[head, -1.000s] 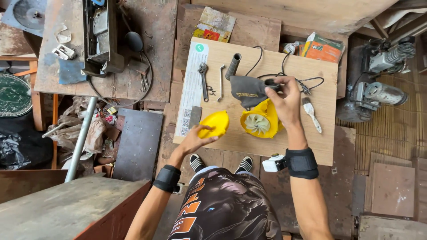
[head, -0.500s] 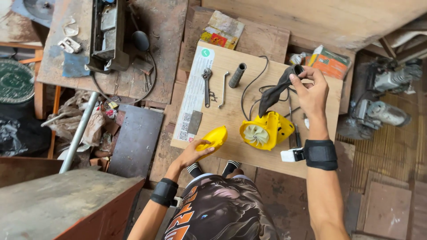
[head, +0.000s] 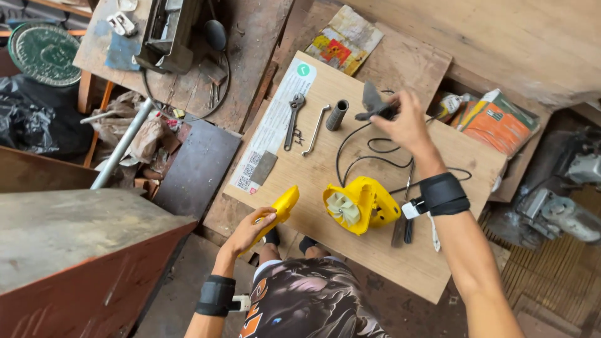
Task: Dismantling and cleaning the fan and housing of a yellow handheld blower in a workshop.
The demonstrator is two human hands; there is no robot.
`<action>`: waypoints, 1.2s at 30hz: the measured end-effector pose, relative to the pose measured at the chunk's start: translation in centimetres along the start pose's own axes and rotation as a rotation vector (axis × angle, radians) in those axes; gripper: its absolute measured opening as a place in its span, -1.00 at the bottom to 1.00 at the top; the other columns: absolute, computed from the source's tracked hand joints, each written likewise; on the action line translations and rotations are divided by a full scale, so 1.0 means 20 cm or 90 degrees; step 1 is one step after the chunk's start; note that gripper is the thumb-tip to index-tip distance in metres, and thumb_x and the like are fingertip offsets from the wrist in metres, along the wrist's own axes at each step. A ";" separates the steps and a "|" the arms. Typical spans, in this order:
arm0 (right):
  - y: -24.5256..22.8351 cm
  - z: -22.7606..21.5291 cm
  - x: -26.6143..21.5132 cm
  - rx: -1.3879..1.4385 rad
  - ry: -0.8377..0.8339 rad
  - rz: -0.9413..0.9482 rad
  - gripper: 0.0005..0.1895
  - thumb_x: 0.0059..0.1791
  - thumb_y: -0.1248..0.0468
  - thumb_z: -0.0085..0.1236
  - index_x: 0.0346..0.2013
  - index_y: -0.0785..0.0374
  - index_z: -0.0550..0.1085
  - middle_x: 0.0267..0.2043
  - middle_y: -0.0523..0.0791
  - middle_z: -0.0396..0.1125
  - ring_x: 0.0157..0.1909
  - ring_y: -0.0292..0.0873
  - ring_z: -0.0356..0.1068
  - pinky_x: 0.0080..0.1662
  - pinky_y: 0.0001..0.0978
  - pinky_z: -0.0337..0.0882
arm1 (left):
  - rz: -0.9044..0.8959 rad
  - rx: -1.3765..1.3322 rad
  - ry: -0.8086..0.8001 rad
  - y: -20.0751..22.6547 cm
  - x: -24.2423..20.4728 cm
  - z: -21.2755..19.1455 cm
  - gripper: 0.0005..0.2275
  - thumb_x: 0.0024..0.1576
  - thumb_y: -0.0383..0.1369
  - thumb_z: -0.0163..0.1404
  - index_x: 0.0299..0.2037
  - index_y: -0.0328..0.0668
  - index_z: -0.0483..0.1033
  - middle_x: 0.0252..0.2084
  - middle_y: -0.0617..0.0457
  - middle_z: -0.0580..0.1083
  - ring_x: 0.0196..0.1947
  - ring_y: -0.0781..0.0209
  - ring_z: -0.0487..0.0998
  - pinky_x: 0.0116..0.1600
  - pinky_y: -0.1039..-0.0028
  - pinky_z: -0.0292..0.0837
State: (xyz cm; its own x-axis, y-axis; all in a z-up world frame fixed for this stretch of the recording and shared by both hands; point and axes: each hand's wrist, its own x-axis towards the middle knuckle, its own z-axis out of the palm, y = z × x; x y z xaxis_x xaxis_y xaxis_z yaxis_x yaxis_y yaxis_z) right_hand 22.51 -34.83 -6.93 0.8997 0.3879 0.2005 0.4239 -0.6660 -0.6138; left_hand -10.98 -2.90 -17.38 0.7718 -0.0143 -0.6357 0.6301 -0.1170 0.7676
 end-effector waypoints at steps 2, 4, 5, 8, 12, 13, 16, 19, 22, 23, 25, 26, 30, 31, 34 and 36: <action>0.10 0.12 0.04 -0.013 -0.038 -0.005 -0.44 -0.18 0.22 0.52 -0.07 0.40 0.39 -0.06 0.07 0.28 -0.07 0.02 0.37 -0.06 -0.16 0.46 | 0.002 -0.023 0.016 0.00 -0.01 0.06 -0.53 0.17 0.00 -0.01 0.15 -0.13 0.49 0.06 -0.08 0.56 0.07 0.15 0.52 0.17 0.40 0.37; 0.19 0.23 0.05 -0.027 -0.077 -0.008 -0.40 -0.21 0.19 0.54 -0.13 0.41 0.35 -0.12 0.10 0.28 -0.08 0.10 0.36 -0.05 -0.10 0.42 | 0.000 -0.045 0.030 -0.01 -0.03 0.11 -0.53 0.16 0.00 -0.01 0.16 -0.13 0.48 0.08 -0.04 0.55 0.08 0.16 0.51 0.18 0.40 0.36; 0.23 0.29 0.05 -0.028 -0.108 -0.011 -0.41 -0.21 0.19 0.53 -0.15 0.42 0.33 -0.12 0.12 0.29 -0.08 0.14 0.34 -0.04 -0.09 0.39 | 0.011 -0.041 0.037 -0.01 -0.04 0.13 -0.53 0.17 0.00 -0.01 0.15 -0.14 0.49 0.09 -0.04 0.55 0.09 0.17 0.52 0.19 0.40 0.36; 0.30 0.41 0.08 -0.035 -0.201 0.017 -0.45 -0.18 0.17 0.49 -0.16 0.41 0.33 -0.09 0.13 0.31 -0.05 0.17 0.35 -0.01 -0.08 0.37 | 0.009 -0.051 0.062 -0.04 -0.08 0.19 -0.52 0.16 0.00 0.00 0.15 -0.15 0.48 0.09 -0.03 0.55 0.11 0.17 0.52 0.21 0.39 0.35; 0.34 0.51 0.10 -0.110 -0.329 0.044 -0.50 -0.08 0.15 0.40 -0.06 0.40 0.37 0.03 0.15 0.34 0.09 0.22 0.34 0.08 -0.05 0.36 | 0.007 -0.054 0.092 -0.06 -0.14 0.23 -0.52 0.16 0.00 0.01 0.16 -0.15 0.48 0.10 -0.03 0.55 0.13 0.16 0.51 0.23 0.38 0.33; 0.37 0.53 0.11 -0.109 -0.335 0.039 -0.50 -0.08 0.15 0.40 -0.06 0.40 0.37 0.03 0.15 0.34 0.09 0.22 0.34 0.08 -0.05 0.36 | 0.004 -0.059 0.097 -0.07 -0.14 0.23 -0.52 0.16 0.00 0.01 0.16 -0.15 0.48 0.10 -0.03 0.55 0.13 0.16 0.51 0.23 0.38 0.33; 0.44 0.56 0.09 -0.110 -0.359 0.012 -0.50 -0.06 0.22 0.36 0.06 0.40 0.39 0.10 0.15 0.29 0.14 0.24 0.32 0.14 -0.05 0.35 | -0.009 -0.075 0.111 -0.08 -0.17 0.24 -0.53 0.15 -0.01 0.02 0.15 -0.15 0.48 0.09 -0.04 0.55 0.11 0.12 0.51 0.22 0.35 0.35; 0.44 0.56 0.12 -0.073 -0.354 -0.033 -0.42 -0.08 0.29 0.33 0.19 0.38 0.36 0.16 0.11 0.29 0.19 0.22 0.32 0.17 -0.08 0.36 | -0.032 -0.074 0.115 -0.04 -0.15 0.23 -0.51 0.15 0.01 0.02 0.17 -0.12 0.48 0.10 -0.04 0.55 0.13 0.12 0.53 0.24 0.31 0.37; 0.46 0.52 0.09 -0.019 -0.387 0.069 -0.39 -0.08 0.41 0.17 0.28 0.29 0.31 0.23 0.06 0.24 0.12 0.16 0.37 0.14 -0.12 0.39 | 0.005 -0.029 0.139 -0.03 -0.11 0.22 -0.41 0.11 0.06 0.03 0.26 -0.11 0.39 0.24 -0.09 0.47 0.26 0.06 0.44 0.29 0.25 0.27; 0.49 0.51 0.08 -0.019 -0.337 -0.010 -0.38 -0.12 0.47 0.16 0.25 0.31 0.35 0.22 0.10 0.25 0.17 0.19 0.33 0.17 -0.10 0.36 | 0.009 -0.039 0.148 -0.02 -0.09 0.21 -0.28 0.03 0.09 0.10 0.33 -0.13 0.27 0.26 -0.21 0.40 0.29 -0.04 0.40 0.31 0.21 0.26; 0.52 0.45 0.06 -0.020 -0.286 -0.085 -0.37 -0.17 0.53 0.15 0.23 0.34 0.39 0.21 0.14 0.27 0.21 0.23 0.28 0.20 -0.08 0.32 | 0.013 -0.047 0.154 0.01 -0.05 0.19 -0.14 -0.05 0.12 0.17 0.41 -0.14 0.14 0.28 -0.32 0.33 0.32 -0.14 0.37 0.33 0.18 0.25; 0.51 0.42 0.04 -0.010 -0.262 -0.081 -0.43 -0.14 0.52 0.13 0.19 0.34 0.42 0.19 0.14 0.29 0.20 0.20 0.32 0.20 -0.10 0.35 | 0.007 0.001 0.181 0.02 -0.02 0.18 -0.02 -0.11 0.16 0.19 0.45 -0.17 0.03 0.29 -0.38 0.31 0.33 -0.21 0.34 0.33 0.16 0.23; 0.34 0.18 0.00 0.004 -0.262 -0.001 -0.67 -0.02 0.42 0.12 0.05 0.32 0.50 0.06 0.11 0.38 0.05 0.11 0.45 0.06 -0.12 0.44 | -0.050 0.032 0.171 0.14 0.02 0.08 0.26 -0.27 0.24 0.22 0.54 -0.19 -0.31 0.31 -0.43 0.27 0.30 -0.26 0.37 0.35 0.16 0.26; 0.28 0.12 -0.04 0.003 -0.260 0.003 -0.67 -0.02 0.42 0.12 0.05 0.32 0.50 0.06 0.11 0.38 0.05 0.11 0.45 0.06 -0.12 0.44 | -0.050 0.034 0.167 0.12 0.05 0.05 0.26 -0.27 0.24 0.22 0.54 -0.19 -0.31 0.31 -0.43 0.27 0.30 -0.26 0.37 0.35 0.16 0.26; 0.07 -0.05 -0.16 -0.036 -0.228 -0.013 -0.71 0.02 0.39 0.13 0.04 0.33 0.51 0.00 0.12 0.41 0.02 0.11 0.45 0.03 -0.10 0.44 | -0.008 0.066 0.102 0.06 0.12 -0.01 0.23 -0.26 0.26 0.24 0.53 -0.24 -0.20 0.34 -0.39 0.31 0.32 -0.22 0.39 0.37 0.17 0.25; -0.11 -0.16 -0.22 -0.048 -0.187 0.012 -0.73 0.05 0.35 0.12 0.05 0.33 0.51 -0.04 0.11 0.44 -0.02 0.07 0.47 0.00 -0.12 0.45 | 0.046 0.065 0.071 0.02 0.19 -0.04 0.25 -0.27 0.20 0.32 0.53 -0.27 -0.19 0.35 -0.41 0.30 0.30 -0.21 0.42 0.33 0.17 0.33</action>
State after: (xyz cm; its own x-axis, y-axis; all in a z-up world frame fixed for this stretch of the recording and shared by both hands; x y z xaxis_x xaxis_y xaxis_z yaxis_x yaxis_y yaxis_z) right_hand 18.00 -37.10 -4.09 0.8434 0.5352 -0.0467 0.4239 -0.7164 -0.5542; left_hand -7.64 -2.24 -19.40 0.8227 0.0837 -0.5623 0.5655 -0.2204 0.7947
